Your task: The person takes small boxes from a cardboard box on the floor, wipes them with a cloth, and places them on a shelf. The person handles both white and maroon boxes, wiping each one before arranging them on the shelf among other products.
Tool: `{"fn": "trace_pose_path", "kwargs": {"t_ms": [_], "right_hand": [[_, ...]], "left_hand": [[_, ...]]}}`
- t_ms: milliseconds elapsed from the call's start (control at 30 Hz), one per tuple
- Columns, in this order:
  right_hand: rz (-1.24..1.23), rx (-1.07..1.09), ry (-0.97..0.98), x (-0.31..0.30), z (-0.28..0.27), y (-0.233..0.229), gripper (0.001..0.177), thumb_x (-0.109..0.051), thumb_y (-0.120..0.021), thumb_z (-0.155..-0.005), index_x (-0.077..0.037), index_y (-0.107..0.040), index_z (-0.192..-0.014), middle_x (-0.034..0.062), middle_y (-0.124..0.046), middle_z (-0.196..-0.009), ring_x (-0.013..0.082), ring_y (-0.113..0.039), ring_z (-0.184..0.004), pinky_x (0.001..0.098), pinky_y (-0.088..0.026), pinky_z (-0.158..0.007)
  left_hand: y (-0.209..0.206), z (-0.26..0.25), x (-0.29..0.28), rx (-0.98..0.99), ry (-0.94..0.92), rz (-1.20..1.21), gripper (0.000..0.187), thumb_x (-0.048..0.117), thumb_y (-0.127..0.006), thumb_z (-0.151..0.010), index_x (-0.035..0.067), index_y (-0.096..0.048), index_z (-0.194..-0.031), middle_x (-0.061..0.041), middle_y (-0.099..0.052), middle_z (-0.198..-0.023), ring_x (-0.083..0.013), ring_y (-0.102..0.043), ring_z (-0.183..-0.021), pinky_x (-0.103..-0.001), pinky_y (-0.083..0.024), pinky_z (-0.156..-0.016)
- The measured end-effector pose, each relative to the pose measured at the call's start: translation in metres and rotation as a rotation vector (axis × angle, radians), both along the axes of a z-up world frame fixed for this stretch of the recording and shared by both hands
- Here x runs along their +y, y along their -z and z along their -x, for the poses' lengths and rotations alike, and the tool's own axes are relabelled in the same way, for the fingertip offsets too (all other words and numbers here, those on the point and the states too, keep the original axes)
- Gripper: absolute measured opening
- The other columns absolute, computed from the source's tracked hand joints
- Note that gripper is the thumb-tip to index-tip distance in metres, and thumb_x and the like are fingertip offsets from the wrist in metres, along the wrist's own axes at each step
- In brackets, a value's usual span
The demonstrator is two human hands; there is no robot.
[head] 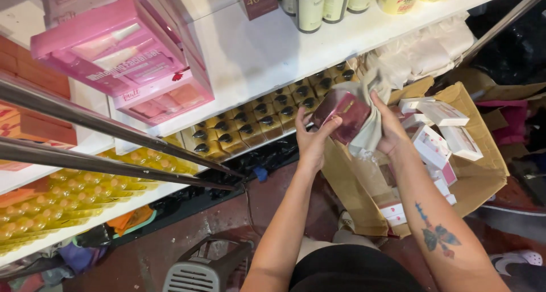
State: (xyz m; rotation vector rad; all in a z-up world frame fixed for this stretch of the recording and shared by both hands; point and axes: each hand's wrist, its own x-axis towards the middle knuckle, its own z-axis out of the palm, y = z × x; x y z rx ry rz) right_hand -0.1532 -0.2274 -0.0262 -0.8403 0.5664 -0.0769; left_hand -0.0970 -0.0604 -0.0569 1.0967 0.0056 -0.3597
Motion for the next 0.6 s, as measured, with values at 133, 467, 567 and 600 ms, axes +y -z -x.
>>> {"fn": "trace_pose_path", "kwargs": {"t_ms": [133,467,567,600], "right_hand": [[-0.093,-0.06,0.074,0.02,0.002,0.012,0.06,-0.051,-0.07,-0.09,-0.01,-0.063,-0.133,0.0121,-0.072,-0.124,0.0248,-0.073,-0.104,0.0455,-0.061,-0.093],[0.332,0.093,-0.026,0.026,-0.007,-0.009,0.068,-0.052,-0.075,-0.084,-0.003,-0.062,-0.13,0.0176,-0.071,-0.118,0.0251,-0.073,-0.102,0.043,-0.059,-0.09],[0.76,0.06,0.037,0.04,-0.001,-0.032,0.06,-0.048,-0.071,-0.091,-0.001,-0.064,-0.129,0.0193,-0.07,-0.121,0.0285,-0.071,-0.107,0.0449,-0.056,-0.094],[1.032,0.037,0.066,0.047,0.004,-0.045,0.056,-0.046,-0.069,-0.095,-0.001,-0.064,-0.129,0.0202,-0.069,-0.124,0.0319,-0.07,-0.111,0.0467,-0.054,-0.098]], "left_hand": [[0.024,-0.007,0.01,0.063,0.055,-0.051,0.116,0.029,-0.093,-0.07,-0.002,-0.025,-0.158,-0.018,-0.044,-0.149,-0.0286,-0.056,-0.13,-0.042,-0.049,-0.107],[0.018,0.002,0.034,0.581,0.54,0.359,0.095,0.066,-0.071,-0.081,0.005,-0.045,-0.15,-0.024,-0.05,-0.147,-0.041,-0.046,-0.138,-0.058,-0.039,-0.113],[0.041,0.001,0.03,0.682,0.54,0.515,0.088,0.063,-0.072,-0.085,0.009,-0.048,-0.149,-0.019,-0.053,-0.147,-0.0373,-0.047,-0.139,-0.054,-0.042,-0.114],[0.05,0.002,0.028,0.73,0.51,0.551,0.084,0.062,-0.073,-0.087,0.011,-0.049,-0.149,-0.016,-0.053,-0.147,-0.0348,-0.047,-0.139,-0.053,-0.043,-0.113]]}}
